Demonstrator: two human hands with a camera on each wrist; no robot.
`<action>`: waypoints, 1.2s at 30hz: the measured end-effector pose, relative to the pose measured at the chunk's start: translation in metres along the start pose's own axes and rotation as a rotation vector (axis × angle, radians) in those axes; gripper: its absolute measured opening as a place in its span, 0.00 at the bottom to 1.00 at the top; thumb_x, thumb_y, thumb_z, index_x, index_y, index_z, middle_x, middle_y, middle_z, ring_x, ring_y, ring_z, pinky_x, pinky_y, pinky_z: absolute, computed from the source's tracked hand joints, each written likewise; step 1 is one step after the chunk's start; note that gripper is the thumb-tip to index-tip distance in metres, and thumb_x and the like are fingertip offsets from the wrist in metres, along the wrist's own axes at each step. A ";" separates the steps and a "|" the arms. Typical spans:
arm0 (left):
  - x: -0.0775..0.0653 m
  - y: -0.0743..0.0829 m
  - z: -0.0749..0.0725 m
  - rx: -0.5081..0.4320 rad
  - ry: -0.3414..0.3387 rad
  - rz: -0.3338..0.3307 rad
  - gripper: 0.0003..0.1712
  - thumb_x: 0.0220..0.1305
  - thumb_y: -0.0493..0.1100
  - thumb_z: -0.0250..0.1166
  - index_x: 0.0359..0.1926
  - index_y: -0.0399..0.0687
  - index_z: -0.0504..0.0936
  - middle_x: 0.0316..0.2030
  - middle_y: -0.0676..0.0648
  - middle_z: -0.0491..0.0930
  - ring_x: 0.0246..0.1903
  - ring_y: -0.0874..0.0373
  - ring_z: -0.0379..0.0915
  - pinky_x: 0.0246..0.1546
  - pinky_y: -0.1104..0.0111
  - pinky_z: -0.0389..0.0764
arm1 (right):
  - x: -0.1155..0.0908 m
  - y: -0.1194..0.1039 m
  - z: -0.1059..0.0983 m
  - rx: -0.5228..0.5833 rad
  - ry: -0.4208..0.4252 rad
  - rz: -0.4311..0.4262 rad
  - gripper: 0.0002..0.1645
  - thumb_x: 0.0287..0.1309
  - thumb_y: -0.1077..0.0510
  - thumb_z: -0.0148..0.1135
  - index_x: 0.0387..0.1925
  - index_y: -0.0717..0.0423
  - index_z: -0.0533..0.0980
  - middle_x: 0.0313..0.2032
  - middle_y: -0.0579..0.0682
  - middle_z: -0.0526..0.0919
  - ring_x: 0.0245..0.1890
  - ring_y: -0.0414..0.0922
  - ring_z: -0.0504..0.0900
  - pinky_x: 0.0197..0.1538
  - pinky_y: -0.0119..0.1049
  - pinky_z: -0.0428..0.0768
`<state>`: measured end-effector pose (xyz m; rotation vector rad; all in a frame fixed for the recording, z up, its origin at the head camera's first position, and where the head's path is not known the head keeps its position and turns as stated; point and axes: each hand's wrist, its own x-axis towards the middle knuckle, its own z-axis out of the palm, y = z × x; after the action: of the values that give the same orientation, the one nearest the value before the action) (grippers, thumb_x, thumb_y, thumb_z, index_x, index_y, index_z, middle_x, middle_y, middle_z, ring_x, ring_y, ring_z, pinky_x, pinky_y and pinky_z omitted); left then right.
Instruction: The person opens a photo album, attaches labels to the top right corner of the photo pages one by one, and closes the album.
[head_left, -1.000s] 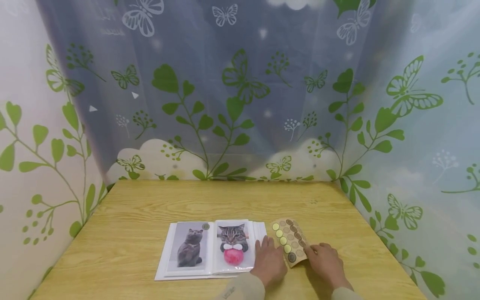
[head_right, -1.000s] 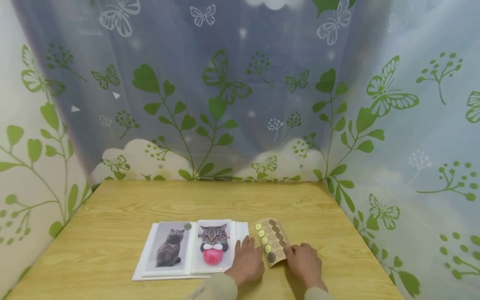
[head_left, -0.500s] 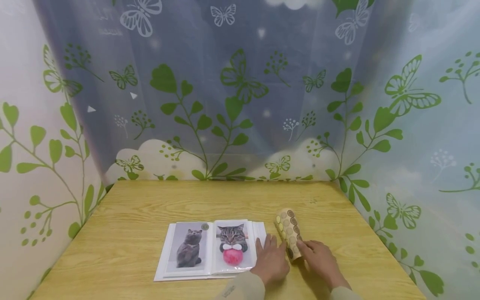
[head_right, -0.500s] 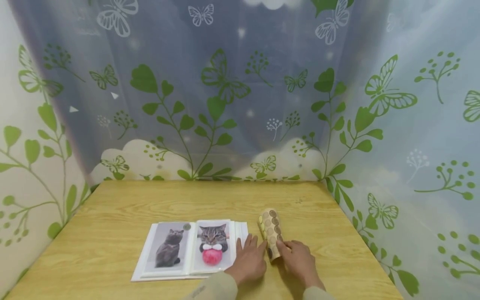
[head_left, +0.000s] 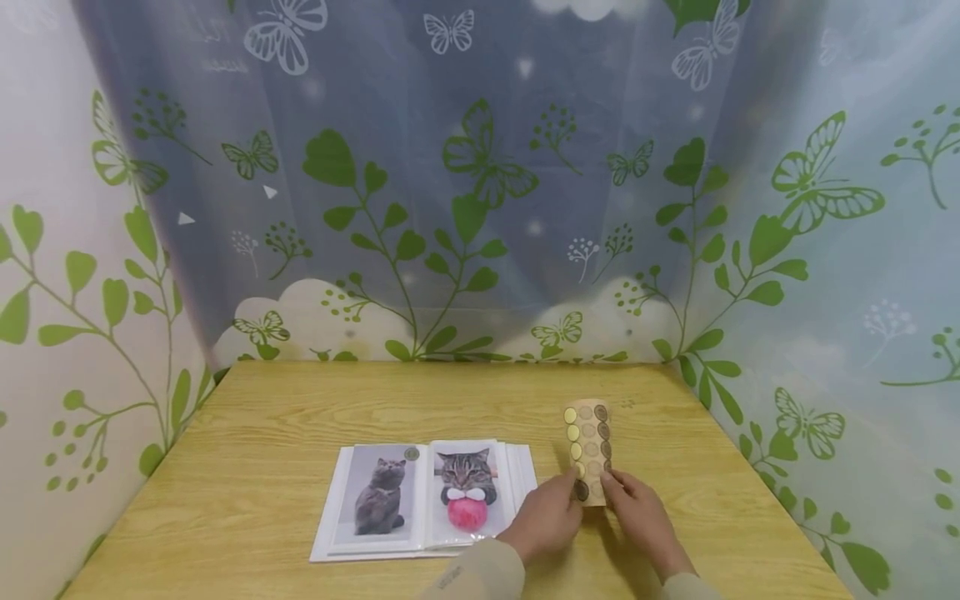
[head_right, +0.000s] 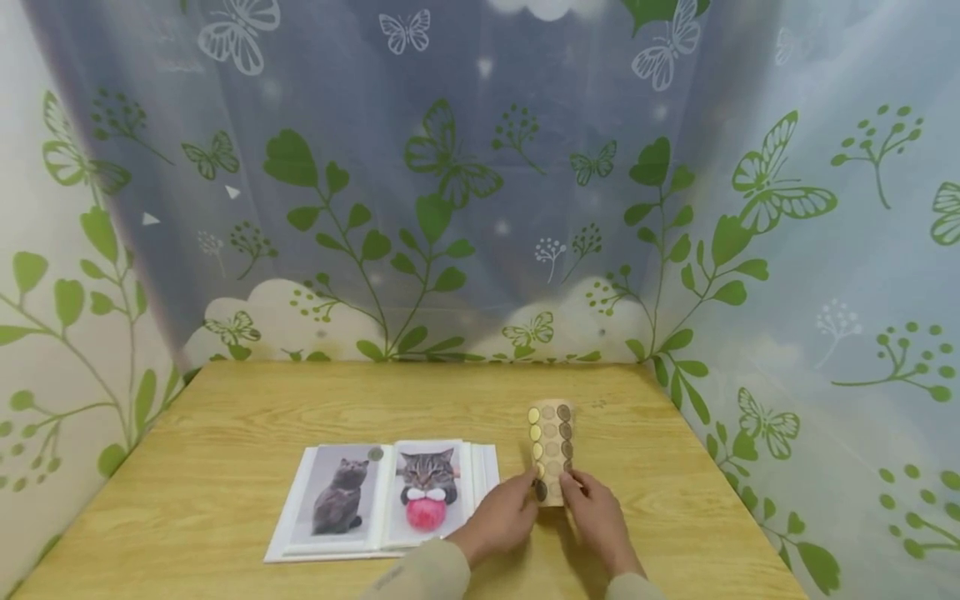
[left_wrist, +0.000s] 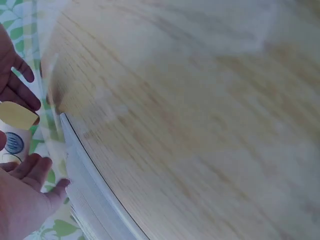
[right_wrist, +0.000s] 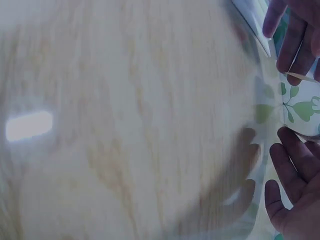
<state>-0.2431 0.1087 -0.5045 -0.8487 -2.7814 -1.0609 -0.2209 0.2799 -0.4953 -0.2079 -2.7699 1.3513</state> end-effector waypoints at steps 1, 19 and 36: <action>0.000 0.000 -0.001 -0.045 0.005 -0.006 0.29 0.67 0.39 0.55 0.68 0.36 0.70 0.57 0.40 0.79 0.58 0.49 0.75 0.60 0.62 0.75 | 0.000 0.000 0.000 0.015 0.006 0.003 0.44 0.74 0.35 0.41 0.66 0.72 0.65 0.62 0.70 0.72 0.63 0.67 0.70 0.63 0.62 0.69; 0.004 0.001 -0.024 -0.597 0.167 -0.214 0.27 0.64 0.38 0.65 0.62 0.30 0.74 0.27 0.50 0.82 0.25 0.63 0.74 0.27 0.70 0.78 | 0.002 -0.006 -0.002 0.115 0.012 0.082 0.45 0.72 0.34 0.46 0.68 0.69 0.64 0.64 0.71 0.69 0.62 0.66 0.70 0.62 0.60 0.71; 0.003 0.005 -0.020 -0.900 0.066 -0.291 0.09 0.65 0.35 0.64 0.36 0.30 0.85 0.27 0.43 0.85 0.23 0.61 0.77 0.31 0.65 0.84 | 0.001 -0.008 -0.001 0.114 0.020 0.037 0.42 0.72 0.36 0.48 0.69 0.66 0.65 0.63 0.69 0.71 0.63 0.65 0.70 0.62 0.59 0.71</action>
<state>-0.2461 0.1004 -0.4853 -0.3986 -2.3419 -2.4016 -0.2228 0.2756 -0.4886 -0.2671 -2.6757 1.5019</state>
